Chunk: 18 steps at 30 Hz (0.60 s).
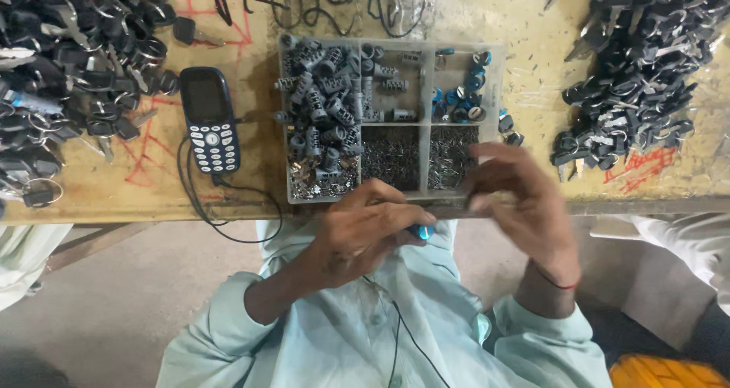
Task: The person assembles small key components by hand at a workbench. They repeatedly pick a key blank, insert a pin, and add a blue plastic cap from a compartmentalized tray, then place the finished unit aside. The process is repeated continuously throughout the clip.
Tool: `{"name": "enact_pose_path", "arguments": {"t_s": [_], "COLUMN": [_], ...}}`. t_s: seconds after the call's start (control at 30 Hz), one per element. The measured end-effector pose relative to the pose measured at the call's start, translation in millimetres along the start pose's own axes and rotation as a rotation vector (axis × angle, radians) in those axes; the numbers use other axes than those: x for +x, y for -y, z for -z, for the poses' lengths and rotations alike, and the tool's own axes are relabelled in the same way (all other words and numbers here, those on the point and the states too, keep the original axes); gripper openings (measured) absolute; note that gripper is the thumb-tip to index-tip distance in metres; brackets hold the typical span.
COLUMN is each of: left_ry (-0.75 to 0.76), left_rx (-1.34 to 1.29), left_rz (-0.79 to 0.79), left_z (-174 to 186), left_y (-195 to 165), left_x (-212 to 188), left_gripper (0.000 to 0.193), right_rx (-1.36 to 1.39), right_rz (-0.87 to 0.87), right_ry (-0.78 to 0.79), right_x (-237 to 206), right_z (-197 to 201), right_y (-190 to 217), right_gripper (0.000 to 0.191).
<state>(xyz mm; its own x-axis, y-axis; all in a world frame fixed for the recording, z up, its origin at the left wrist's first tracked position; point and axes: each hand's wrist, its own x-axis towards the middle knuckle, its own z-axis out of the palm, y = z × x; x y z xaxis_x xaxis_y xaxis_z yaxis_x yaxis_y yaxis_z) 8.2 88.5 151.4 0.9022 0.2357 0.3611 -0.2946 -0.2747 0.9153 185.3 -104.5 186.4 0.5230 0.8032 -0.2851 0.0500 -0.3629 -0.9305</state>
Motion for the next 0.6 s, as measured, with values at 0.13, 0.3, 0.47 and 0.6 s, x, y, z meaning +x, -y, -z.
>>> {"name": "enact_pose_path", "arguments": {"t_s": [0.13,0.3,0.47,0.6], "left_ry": [-0.053,-0.061,-0.087,-0.087], "left_rx": [0.059,-0.074,-0.014,0.131], "left_rz": [-0.044,-0.043,-0.023,-0.071], "left_z": [10,9,-2,-7], "left_y": [-1,-1,-3,-7], "left_x": [4,7,6,5], "left_gripper": [0.043,0.043,0.044,0.047], "right_rx": [-1.104,-0.494,0.509,0.180], "right_rz": [0.085,-0.002,0.192,0.449], "right_ry": [-0.361,-0.387,-0.455,-0.584], "right_x": [-2,1,-12,-14], "right_z": [27,45,6,-70], "right_y": [-21,-40,-6,-17], "right_gripper": [0.051,0.039,0.031,0.045]}}
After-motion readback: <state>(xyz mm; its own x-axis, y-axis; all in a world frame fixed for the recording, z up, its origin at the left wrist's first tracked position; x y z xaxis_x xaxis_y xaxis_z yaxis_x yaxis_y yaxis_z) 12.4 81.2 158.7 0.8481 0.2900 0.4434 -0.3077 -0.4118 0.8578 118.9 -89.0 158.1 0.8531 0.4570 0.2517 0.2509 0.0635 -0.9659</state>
